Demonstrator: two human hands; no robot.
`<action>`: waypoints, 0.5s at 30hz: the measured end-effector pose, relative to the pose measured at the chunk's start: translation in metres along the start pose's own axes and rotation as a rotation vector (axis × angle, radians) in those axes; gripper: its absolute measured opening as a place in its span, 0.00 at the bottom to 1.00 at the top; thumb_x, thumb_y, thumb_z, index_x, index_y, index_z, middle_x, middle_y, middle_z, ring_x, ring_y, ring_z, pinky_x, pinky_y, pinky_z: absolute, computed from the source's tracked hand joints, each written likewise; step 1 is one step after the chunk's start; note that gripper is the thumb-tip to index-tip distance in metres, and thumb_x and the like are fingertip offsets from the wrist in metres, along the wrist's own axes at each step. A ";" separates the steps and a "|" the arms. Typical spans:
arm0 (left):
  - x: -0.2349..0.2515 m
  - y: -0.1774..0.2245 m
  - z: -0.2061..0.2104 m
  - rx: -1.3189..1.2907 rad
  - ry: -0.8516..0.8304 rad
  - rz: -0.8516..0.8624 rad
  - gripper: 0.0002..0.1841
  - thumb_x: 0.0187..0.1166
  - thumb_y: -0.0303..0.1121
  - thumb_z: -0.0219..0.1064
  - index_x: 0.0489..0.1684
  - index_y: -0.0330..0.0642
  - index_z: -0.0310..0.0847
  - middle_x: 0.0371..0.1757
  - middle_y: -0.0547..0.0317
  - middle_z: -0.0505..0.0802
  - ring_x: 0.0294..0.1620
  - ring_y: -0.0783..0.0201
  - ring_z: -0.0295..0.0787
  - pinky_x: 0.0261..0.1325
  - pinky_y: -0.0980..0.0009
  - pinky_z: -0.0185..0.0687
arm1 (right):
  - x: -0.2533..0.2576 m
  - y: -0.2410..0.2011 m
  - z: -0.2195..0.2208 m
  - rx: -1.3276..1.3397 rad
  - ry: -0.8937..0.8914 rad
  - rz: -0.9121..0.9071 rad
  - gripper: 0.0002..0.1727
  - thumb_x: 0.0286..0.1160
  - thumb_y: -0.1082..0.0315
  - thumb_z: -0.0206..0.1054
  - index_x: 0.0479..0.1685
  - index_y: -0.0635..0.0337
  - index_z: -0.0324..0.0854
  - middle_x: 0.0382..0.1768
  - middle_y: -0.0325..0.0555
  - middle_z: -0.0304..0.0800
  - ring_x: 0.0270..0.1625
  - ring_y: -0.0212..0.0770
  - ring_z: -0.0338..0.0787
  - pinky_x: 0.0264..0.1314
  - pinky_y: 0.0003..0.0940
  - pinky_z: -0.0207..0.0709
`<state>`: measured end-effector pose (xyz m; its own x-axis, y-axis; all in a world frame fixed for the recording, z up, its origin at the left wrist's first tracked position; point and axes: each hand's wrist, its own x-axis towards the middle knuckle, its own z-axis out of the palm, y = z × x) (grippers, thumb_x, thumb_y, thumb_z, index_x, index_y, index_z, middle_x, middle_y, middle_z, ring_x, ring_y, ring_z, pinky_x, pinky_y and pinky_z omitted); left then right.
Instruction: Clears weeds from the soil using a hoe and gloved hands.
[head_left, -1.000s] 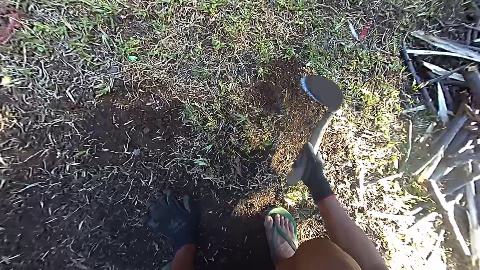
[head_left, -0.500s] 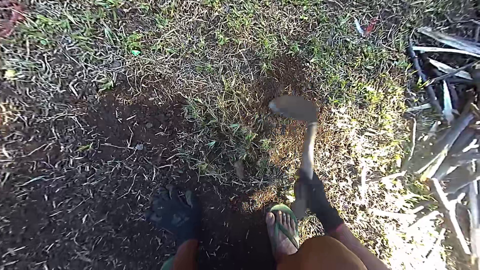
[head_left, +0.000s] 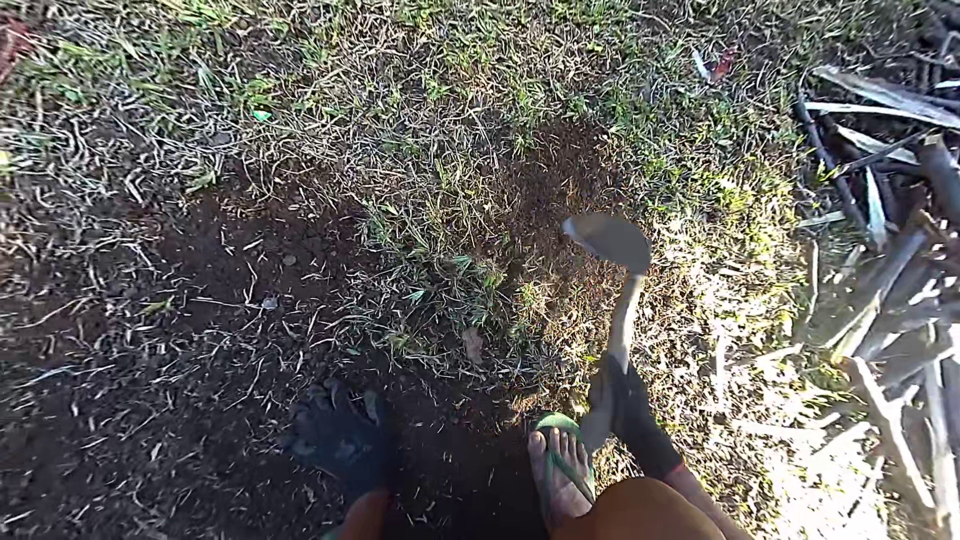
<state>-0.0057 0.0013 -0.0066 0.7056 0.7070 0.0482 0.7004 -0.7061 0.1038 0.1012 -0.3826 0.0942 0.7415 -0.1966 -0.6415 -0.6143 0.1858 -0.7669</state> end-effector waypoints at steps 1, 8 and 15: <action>0.000 0.000 -0.001 -0.002 0.000 0.000 0.43 0.81 0.68 0.34 0.90 0.51 0.63 0.90 0.44 0.69 0.93 0.37 0.54 0.88 0.30 0.37 | 0.013 -0.005 0.009 0.121 0.023 -0.039 0.19 0.92 0.52 0.53 0.47 0.61 0.75 0.16 0.38 0.75 0.15 0.34 0.77 0.19 0.32 0.79; -0.001 0.001 0.000 0.009 0.001 -0.001 0.43 0.81 0.68 0.34 0.90 0.50 0.63 0.90 0.46 0.68 0.93 0.37 0.53 0.88 0.31 0.36 | -0.019 0.035 0.040 -0.247 -0.277 0.153 0.20 0.89 0.54 0.57 0.60 0.64 0.71 0.20 0.41 0.79 0.19 0.37 0.82 0.25 0.36 0.83; 0.001 0.004 -0.003 0.015 0.032 0.011 0.42 0.81 0.67 0.35 0.88 0.49 0.66 0.88 0.43 0.72 0.91 0.36 0.57 0.88 0.31 0.39 | -0.042 0.011 0.020 -0.537 -0.148 0.007 0.28 0.82 0.46 0.65 0.64 0.64 0.75 0.20 0.44 0.84 0.18 0.41 0.85 0.24 0.42 0.85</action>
<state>-0.0026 -0.0006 -0.0029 0.7100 0.6996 0.0806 0.6940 -0.7145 0.0886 0.0682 -0.3532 0.1128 0.7428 -0.0529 -0.6674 -0.6423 -0.3376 -0.6881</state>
